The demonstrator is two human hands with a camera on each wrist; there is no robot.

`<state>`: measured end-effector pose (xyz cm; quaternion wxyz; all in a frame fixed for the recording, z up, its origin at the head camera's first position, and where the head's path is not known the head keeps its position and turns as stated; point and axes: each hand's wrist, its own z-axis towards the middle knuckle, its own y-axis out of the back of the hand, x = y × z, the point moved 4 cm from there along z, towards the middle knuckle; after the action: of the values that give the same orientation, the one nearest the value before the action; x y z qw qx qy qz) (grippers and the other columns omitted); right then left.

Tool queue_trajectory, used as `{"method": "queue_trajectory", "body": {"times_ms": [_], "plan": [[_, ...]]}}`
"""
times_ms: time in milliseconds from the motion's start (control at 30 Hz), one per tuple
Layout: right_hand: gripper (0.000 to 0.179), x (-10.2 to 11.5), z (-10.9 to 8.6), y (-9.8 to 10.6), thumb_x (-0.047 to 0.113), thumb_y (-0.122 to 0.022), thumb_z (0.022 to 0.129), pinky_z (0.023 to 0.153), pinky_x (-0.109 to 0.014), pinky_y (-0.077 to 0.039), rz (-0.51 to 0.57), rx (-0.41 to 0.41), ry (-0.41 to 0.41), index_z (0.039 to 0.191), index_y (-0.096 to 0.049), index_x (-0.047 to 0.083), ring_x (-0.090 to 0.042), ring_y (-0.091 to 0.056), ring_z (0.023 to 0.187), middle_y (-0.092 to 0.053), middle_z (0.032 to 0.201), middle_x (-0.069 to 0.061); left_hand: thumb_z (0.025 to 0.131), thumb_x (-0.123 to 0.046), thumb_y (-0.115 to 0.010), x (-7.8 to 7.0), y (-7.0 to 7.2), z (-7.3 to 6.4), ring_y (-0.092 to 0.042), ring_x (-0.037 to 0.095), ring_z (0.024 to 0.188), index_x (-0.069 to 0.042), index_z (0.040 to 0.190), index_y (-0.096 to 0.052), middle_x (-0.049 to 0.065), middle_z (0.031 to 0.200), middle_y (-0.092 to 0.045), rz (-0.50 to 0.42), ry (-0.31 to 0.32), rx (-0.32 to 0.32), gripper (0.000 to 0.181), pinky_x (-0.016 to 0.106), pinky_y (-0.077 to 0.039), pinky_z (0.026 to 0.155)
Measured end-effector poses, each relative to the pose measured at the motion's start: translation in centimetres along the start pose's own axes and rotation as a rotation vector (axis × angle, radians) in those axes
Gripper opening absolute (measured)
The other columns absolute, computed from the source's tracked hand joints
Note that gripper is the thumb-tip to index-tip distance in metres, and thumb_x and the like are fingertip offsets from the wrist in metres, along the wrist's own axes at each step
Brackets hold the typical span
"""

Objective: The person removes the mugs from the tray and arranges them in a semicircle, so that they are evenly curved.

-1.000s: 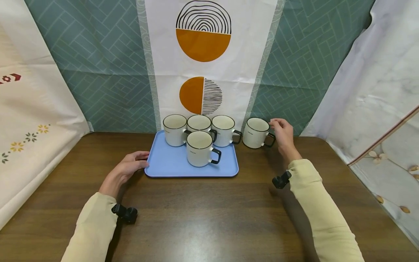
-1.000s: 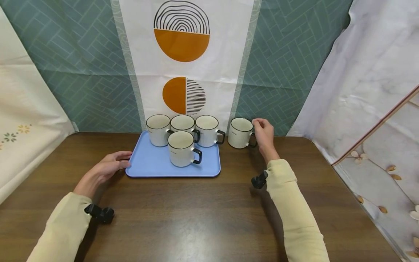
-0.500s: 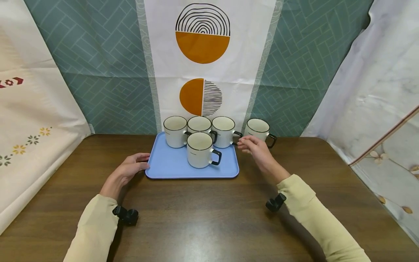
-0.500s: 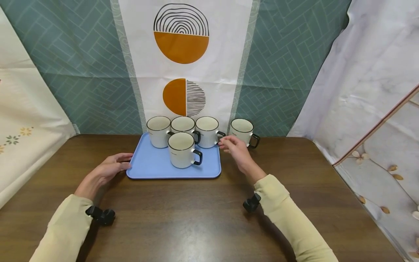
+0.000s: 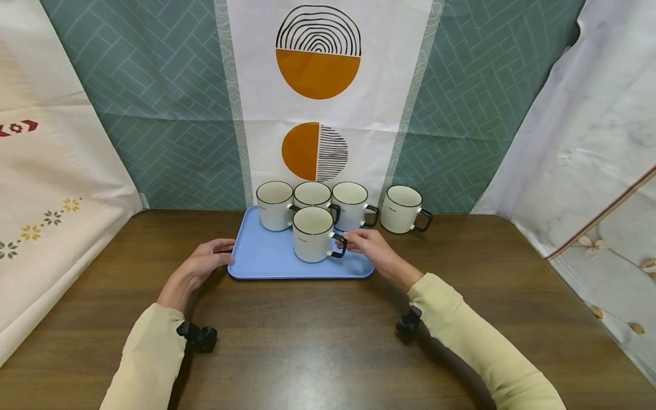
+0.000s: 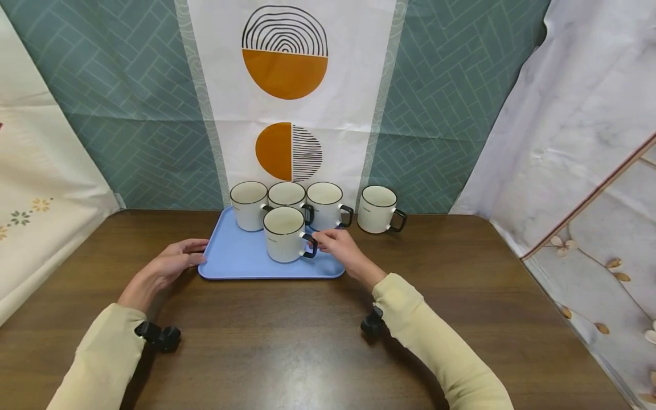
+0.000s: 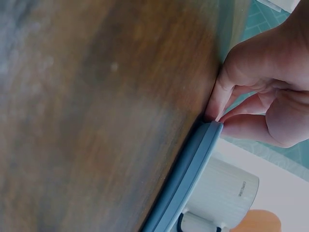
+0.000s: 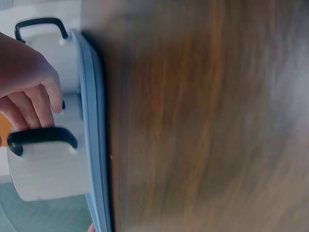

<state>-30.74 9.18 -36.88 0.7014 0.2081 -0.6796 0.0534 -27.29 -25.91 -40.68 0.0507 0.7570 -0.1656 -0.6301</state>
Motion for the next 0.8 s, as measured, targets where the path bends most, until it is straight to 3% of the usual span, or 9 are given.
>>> {"method": "queue_trajectory", "body": {"times_ms": [233, 400, 533, 800], "plan": [[0.033, -0.2, 0.8, -2.0, 0.017, -0.046, 0.102, 0.09, -0.037, -0.049, 0.037, 0.059, 0.032, 0.105, -0.064, -0.011, -0.018, -0.067, 0.091, -0.071, 0.092, -0.012, 0.095, 0.002, -0.049, -0.1, -0.1, -0.1, -0.04, 0.039, 0.125, 0.014, 0.145, -0.023, 0.034, 0.144, -0.03, -0.004, -0.019, -0.003, 0.057, 0.048, -0.033, 0.106], [0.035, 0.0, 0.9, -2.4, 0.014, -0.043, 0.103, 0.08, -0.035, -0.051, 0.038, 0.074, 0.041, 0.097, -0.06, -0.015, -0.014, -0.062, 0.074, -0.064, 0.077, -0.006, 0.095, 0.003, -0.048, -0.2, -0.1, -0.1, -0.041, 0.039, 0.125, 0.014, 0.145, -0.023, 0.034, 0.144, -0.03, -0.009, -0.018, -0.001, 0.057, 0.047, -0.033, 0.107], [0.036, -0.1, 1.1, -2.5, 0.015, -0.041, 0.103, 0.072, -0.031, -0.044, 0.039, 0.066, 0.028, 0.088, -0.054, -0.015, -0.015, -0.05, 0.065, -0.051, 0.066, -0.003, 0.095, 0.002, -0.049, -0.2, 0.0, -0.1, -0.042, 0.037, 0.123, 0.014, 0.145, -0.024, 0.034, 0.144, -0.031, -0.002, -0.027, 0.0, 0.057, 0.045, -0.035, 0.105], [0.034, -0.5, 1.1, -3.0, 0.012, -0.038, 0.103, 0.061, -0.026, -0.031, 0.097, 0.023, 0.043, 0.071, -0.046, 0.003, -0.014, -0.037, 0.059, -0.038, 0.061, -0.002, 0.095, 0.003, -0.048, -0.2, -0.2, -0.3, -0.038, 0.04, 0.126, 0.014, 0.145, -0.022, 0.034, 0.145, -0.029, -0.015, -0.014, -0.002, 0.057, 0.05, -0.03, 0.108]]}}
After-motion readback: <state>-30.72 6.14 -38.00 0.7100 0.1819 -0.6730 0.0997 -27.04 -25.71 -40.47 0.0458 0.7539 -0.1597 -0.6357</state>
